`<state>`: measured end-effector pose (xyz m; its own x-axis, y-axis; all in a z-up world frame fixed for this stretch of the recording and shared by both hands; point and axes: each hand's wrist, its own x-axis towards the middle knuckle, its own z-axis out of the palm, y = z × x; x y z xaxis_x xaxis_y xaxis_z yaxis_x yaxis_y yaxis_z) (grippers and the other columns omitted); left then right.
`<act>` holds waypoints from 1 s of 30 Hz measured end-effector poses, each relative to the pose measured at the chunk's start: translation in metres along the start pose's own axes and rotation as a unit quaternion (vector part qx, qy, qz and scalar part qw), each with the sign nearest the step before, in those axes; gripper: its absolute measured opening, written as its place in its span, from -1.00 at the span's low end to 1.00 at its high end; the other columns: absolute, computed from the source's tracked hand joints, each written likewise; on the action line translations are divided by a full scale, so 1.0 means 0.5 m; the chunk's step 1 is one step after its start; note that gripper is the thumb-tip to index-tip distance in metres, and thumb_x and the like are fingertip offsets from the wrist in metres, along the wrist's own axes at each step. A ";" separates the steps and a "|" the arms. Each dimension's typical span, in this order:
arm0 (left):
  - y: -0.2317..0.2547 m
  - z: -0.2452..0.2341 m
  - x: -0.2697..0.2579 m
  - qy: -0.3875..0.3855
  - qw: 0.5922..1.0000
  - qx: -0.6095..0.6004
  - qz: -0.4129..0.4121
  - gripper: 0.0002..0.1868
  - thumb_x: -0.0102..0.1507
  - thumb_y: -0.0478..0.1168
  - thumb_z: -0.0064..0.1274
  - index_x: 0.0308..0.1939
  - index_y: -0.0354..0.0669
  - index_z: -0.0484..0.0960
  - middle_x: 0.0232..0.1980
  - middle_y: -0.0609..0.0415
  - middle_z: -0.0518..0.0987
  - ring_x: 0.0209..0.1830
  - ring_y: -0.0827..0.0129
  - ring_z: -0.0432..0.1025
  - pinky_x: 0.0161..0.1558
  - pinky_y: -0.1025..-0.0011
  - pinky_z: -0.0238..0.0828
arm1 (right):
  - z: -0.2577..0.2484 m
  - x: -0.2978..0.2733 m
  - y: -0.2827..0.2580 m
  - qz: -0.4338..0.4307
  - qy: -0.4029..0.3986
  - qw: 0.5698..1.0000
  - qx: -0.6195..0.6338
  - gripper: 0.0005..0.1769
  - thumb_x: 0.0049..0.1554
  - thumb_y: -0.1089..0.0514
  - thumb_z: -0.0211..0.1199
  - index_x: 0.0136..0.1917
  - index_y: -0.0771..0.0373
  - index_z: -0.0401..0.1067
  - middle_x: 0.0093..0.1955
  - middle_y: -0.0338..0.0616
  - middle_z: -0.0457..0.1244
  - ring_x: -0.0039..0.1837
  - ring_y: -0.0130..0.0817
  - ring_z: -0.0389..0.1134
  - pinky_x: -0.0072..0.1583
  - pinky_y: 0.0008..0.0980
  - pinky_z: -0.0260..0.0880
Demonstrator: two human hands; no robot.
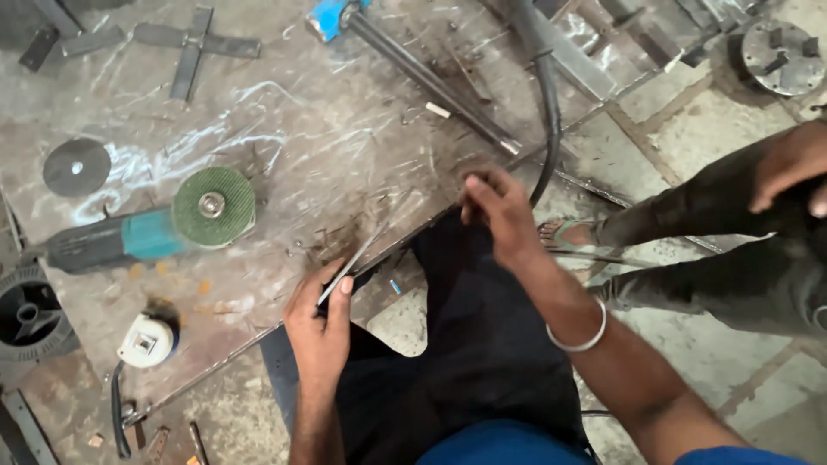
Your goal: The person aligns two metal bars into a cross shape on a workbench. They use a welding torch to tack the intersection, creating bright sparks. The person then flips the metal piece and continues welding the joint from the other side.
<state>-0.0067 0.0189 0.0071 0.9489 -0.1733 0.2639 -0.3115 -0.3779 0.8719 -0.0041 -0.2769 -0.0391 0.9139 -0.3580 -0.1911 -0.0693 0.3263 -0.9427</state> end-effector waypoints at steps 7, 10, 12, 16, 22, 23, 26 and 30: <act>-0.006 -0.001 0.005 0.005 1.000 0.014 0.004 -0.74 0.34 -0.23 0.14 0.05 -0.29 0.66 -0.04 -0.12 0.68 -0.03 0.21 0.58 0.08 0.33 0.45 | -0.035 0.172 -0.061 -0.247 0.102 0.937 -0.224 -0.75 0.33 0.11 0.26 0.19 0.29 0.45 -0.07 -0.18 0.35 -0.10 -0.39 0.36 -0.05 -0.36 0.35; 0.006 0.003 0.006 0.004 1.000 0.017 -0.004 -0.74 0.34 -0.23 0.13 0.06 -0.29 0.66 -0.04 -0.12 0.68 -0.03 0.21 0.57 0.09 0.33 0.44 | -0.025 0.238 -0.055 -0.332 0.181 0.823 -0.424 -0.71 0.27 0.08 0.34 0.20 0.21 0.46 0.00 -0.12 0.37 0.03 -0.19 0.40 0.09 -0.17 0.39; 0.009 0.005 0.009 0.005 1.000 0.015 -0.012 -0.75 0.35 -0.23 0.12 0.05 -0.29 0.67 -0.05 -0.12 0.68 -0.04 0.20 0.57 0.09 0.32 0.44 | -0.019 0.267 -0.044 -0.352 0.212 0.764 -0.497 -0.70 0.23 0.07 0.36 0.20 0.16 0.48 0.02 -0.09 0.35 0.10 -0.08 0.38 0.15 -0.06 0.36; 0.000 0.006 0.016 0.022 0.999 0.031 -0.006 -0.73 0.34 -0.22 0.13 0.05 -0.32 0.64 -0.02 -0.13 0.67 0.01 0.21 0.56 0.11 0.33 0.43 | -0.009 0.275 -0.039 -0.308 0.173 0.739 -0.574 -0.58 0.08 -0.01 0.41 0.15 0.20 0.47 0.09 0.02 0.33 0.19 0.08 0.30 0.13 0.04 0.29; -0.020 0.000 0.035 0.049 0.998 0.026 -0.027 -0.74 0.30 -0.23 0.17 -0.01 -0.32 0.65 -0.08 -0.10 0.67 -0.06 0.22 0.55 0.06 0.35 0.44 | -0.025 0.285 -0.016 -0.315 0.123 0.736 -0.587 -0.62 0.15 -0.02 0.43 0.13 0.22 0.49 0.11 0.04 0.33 0.21 0.10 0.28 0.18 0.05 0.29; -0.024 0.000 0.038 0.041 0.999 0.025 -0.011 -0.77 0.29 -0.23 0.19 -0.04 -0.32 0.67 -0.11 -0.08 0.67 -0.08 0.24 0.56 0.05 0.36 0.44 | -0.028 0.288 -0.014 -0.326 0.130 0.733 -0.582 -0.65 0.16 -0.01 0.44 0.12 0.21 0.51 0.12 0.04 0.33 0.21 0.11 0.28 0.19 0.06 0.29; -0.023 -0.007 0.039 0.031 0.998 -0.001 -0.059 -0.78 0.27 -0.24 0.21 -0.06 -0.28 0.72 -0.22 -0.04 0.66 -0.21 0.29 0.55 -0.07 0.40 0.47 | -0.038 0.290 -0.012 -0.325 0.116 0.743 -0.573 -0.64 0.18 0.00 0.47 0.13 0.23 0.51 0.11 0.09 0.32 0.21 0.14 0.27 0.20 0.05 0.28; -0.037 -0.021 0.030 0.043 0.998 -0.040 -0.038 -0.77 0.26 -0.24 0.22 -0.05 -0.28 0.70 -0.17 -0.03 0.67 -0.19 0.28 0.55 -0.08 0.41 0.47 | -0.050 0.291 -0.007 -0.350 0.085 0.729 -0.582 -0.70 0.22 0.01 0.46 0.13 0.18 0.53 0.14 0.03 0.33 0.25 0.09 0.28 0.25 0.03 0.28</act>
<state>0.0140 0.0330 -0.0006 0.9717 -0.0662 0.2267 -0.2359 -0.3129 0.9200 0.1194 -0.3520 -0.0707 0.8325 -0.2149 0.5107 0.0085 -0.9167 -0.3996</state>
